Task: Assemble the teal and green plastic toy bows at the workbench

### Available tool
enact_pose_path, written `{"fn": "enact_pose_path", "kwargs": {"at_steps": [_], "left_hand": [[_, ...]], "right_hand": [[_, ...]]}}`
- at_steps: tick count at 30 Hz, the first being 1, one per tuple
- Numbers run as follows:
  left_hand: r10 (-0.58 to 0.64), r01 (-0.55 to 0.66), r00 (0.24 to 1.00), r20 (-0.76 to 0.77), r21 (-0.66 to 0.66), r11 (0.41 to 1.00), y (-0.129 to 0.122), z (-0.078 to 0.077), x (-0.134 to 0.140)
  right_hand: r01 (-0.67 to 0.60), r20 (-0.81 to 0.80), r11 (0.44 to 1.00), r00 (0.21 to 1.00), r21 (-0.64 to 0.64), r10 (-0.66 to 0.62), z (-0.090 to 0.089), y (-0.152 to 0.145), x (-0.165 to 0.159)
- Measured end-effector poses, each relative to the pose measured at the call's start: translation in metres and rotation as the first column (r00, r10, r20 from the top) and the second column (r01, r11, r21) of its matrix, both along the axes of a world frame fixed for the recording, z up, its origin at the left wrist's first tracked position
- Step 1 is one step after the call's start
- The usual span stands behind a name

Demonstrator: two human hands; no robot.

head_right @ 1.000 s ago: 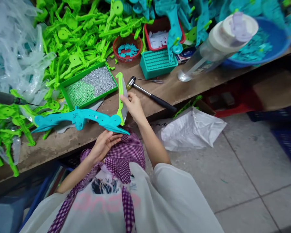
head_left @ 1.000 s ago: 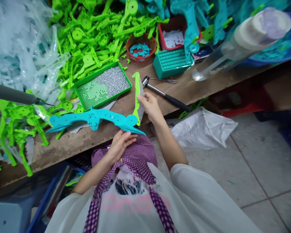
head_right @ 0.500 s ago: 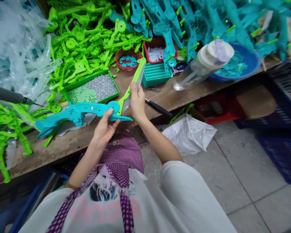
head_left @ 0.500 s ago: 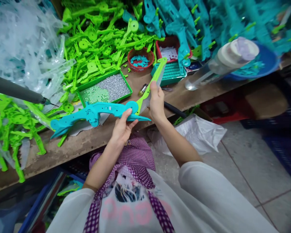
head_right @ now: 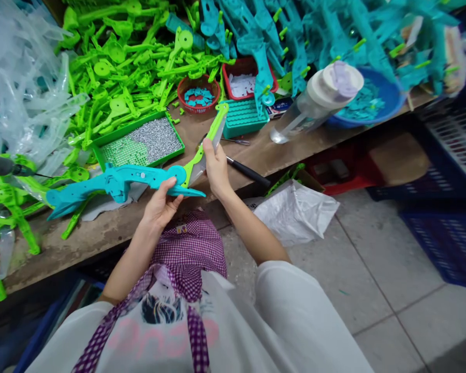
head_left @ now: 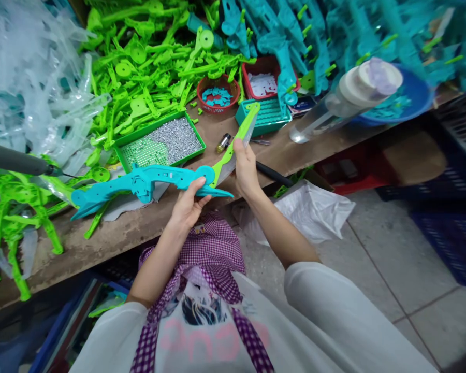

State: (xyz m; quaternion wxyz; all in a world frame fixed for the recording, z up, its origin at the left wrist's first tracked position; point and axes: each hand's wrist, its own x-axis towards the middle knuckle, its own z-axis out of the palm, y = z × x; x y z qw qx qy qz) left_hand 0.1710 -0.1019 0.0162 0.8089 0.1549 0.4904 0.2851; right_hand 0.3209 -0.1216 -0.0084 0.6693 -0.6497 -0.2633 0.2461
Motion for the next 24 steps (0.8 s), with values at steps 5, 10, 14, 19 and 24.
{"fn": "enact_pose_path", "kwargs": {"at_steps": [5, 10, 14, 19, 24], "left_hand": [[-0.152, 0.152, 0.984, 0.096, 0.011, 0.988, -0.001, -0.008, -0.010], [-0.051, 0.035, 0.993, 0.104, 0.148, 0.988, 0.000, -0.018, -0.019], [0.006, -0.022, 0.997, 0.079, 0.204, 0.979, 0.004, -0.019, -0.020], [0.046, -0.058, 0.995, 0.092, 0.129, 0.990, 0.004, -0.017, -0.019], [-0.084, 0.049, 0.982, 0.171, 0.197, 0.979, 0.008, -0.020, -0.027]], "right_hand": [[-0.031, -0.066, 1.000, 0.997, 0.004, 0.031, 0.004, 0.005, 0.014], [-0.052, -0.045, 0.999, 0.998, -0.010, 0.051, 0.000, 0.007, 0.020], [-0.050, -0.056, 0.999, 0.997, -0.015, 0.050, 0.001, 0.007, 0.022], [0.027, -0.025, 0.999, 0.999, 0.040, -0.026, -0.002, 0.010, 0.015], [-0.021, -0.009, 0.999, 1.000, 0.025, 0.021, 0.016, -0.011, 0.006]]}}
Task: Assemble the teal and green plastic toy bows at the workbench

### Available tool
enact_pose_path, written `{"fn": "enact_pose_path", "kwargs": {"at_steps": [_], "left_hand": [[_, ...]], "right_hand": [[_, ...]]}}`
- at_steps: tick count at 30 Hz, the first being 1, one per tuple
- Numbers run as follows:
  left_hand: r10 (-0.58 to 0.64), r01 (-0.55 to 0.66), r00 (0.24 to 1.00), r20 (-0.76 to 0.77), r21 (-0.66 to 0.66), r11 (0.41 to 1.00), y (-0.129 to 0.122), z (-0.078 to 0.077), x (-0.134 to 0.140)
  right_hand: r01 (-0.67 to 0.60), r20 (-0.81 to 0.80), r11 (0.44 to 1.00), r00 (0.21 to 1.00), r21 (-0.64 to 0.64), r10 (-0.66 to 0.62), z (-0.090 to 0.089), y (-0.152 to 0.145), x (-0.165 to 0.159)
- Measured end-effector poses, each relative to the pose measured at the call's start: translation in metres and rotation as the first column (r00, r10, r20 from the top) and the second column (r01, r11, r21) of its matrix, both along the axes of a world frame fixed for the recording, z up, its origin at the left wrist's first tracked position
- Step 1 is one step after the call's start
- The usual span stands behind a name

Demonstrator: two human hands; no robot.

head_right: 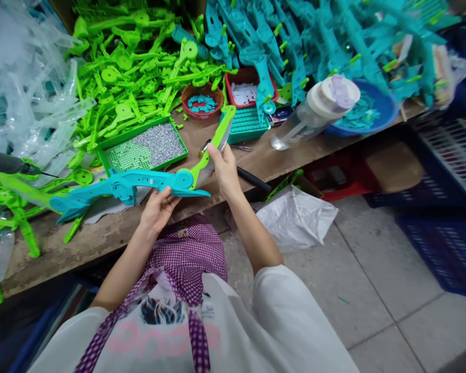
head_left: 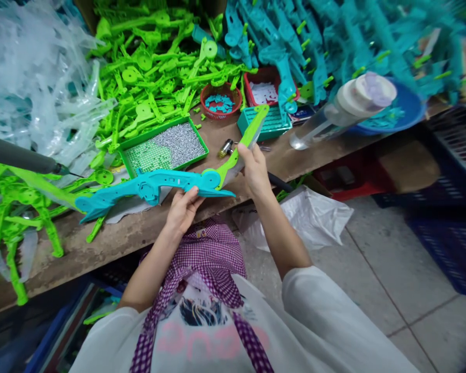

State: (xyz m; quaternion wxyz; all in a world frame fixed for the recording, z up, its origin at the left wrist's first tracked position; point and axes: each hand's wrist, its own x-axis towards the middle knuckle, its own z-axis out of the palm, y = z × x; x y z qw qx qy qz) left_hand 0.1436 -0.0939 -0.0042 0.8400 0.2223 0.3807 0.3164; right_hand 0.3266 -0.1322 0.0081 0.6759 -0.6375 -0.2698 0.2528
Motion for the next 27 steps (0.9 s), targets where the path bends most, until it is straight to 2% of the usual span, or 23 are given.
{"fn": "enact_pose_path", "kwargs": {"at_steps": [3, 5, 9, 10, 12, 13, 14, 15, 16, 18, 19, 20, 21, 23, 25, 27], "left_hand": [[-0.065, 0.063, 0.998, 0.012, 0.121, 0.991, 0.007, -0.002, -0.006], [-0.053, 0.056, 0.998, -0.019, 0.185, 0.981, 0.011, -0.004, -0.009], [-0.022, 0.043, 0.994, -0.110, 0.193, 0.980, 0.008, -0.013, -0.020], [-0.056, 0.081, 0.989, -0.140, 0.176, 0.981, 0.002, -0.013, -0.027], [-0.193, 0.234, 0.956, -0.222, 0.179, 0.956, -0.012, -0.010, -0.047], [-0.274, 0.341, 0.918, -0.286, 0.222, 0.913, -0.019, -0.005, -0.059], [-0.332, 0.452, 0.867, -0.372, 0.307, 0.837, -0.025, 0.000, -0.072], [-0.325, 0.539, 0.818, -0.475, 0.433, 0.723, -0.030, 0.007, -0.085], [-0.229, 0.584, 0.787, -0.573, 0.572, 0.576, -0.030, 0.013, -0.097], [0.095, 0.631, 0.737, -0.670, 0.731, 0.261, -0.021, 0.025, -0.118], [0.250, 0.670, 0.690, -0.679, 0.730, 0.133, -0.012, 0.028, -0.126], [0.360, 0.732, 0.625, -0.693, 0.680, 0.040, -0.001, 0.029, -0.132], [0.426, 0.799, 0.549, -0.719, 0.601, -0.017, 0.012, 0.028, -0.136], [0.460, 0.907, 0.398, -0.794, 0.414, -0.072, 0.034, 0.022, -0.140], [0.442, 0.959, 0.279, -0.853, 0.269, -0.087, 0.049, 0.014, -0.142], [0.422, 0.976, 0.218, -0.880, 0.191, -0.107, 0.054, 0.009, -0.144]], "right_hand": [[0.050, 0.089, 0.998, 0.995, 0.050, -0.054, 0.016, -0.019, -0.012], [0.050, 0.101, 0.994, 0.993, 0.100, -0.060, 0.017, -0.025, -0.021], [0.018, 0.050, 0.991, 0.998, 0.129, -0.025, 0.000, -0.016, -0.030], [0.030, 0.048, 0.991, 0.998, 0.129, -0.037, -0.005, -0.012, -0.031], [0.070, 0.055, 0.985, 0.995, 0.158, -0.080, -0.013, -0.004, -0.032], [0.089, 0.054, 0.978, 0.993, 0.189, -0.101, -0.016, -0.001, -0.032], [0.101, 0.044, 0.969, 0.993, 0.224, -0.113, -0.020, 0.000, -0.033], [0.108, 0.021, 0.961, 0.993, 0.254, -0.117, -0.023, 0.001, -0.033], [0.114, -0.015, 0.955, 0.993, 0.273, -0.114, -0.026, 0.000, -0.033], [0.133, -0.116, 0.955, 0.988, 0.266, -0.105, -0.034, -0.006, -0.032], [0.148, -0.173, 0.959, 0.979, 0.244, -0.107, -0.037, -0.010, -0.031], [0.168, -0.227, 0.962, 0.967, 0.217, -0.118, -0.040, -0.014, -0.030], [0.186, -0.273, 0.964, 0.953, 0.190, -0.130, -0.043, -0.019, -0.030], [0.214, -0.349, 0.967, 0.924, 0.139, -0.155, -0.047, -0.029, -0.029], [0.248, -0.428, 0.965, 0.883, 0.082, -0.191, -0.051, -0.037, -0.027], [0.281, -0.508, 0.959, 0.830, 0.025, -0.230, -0.054, -0.044, -0.025]]}}
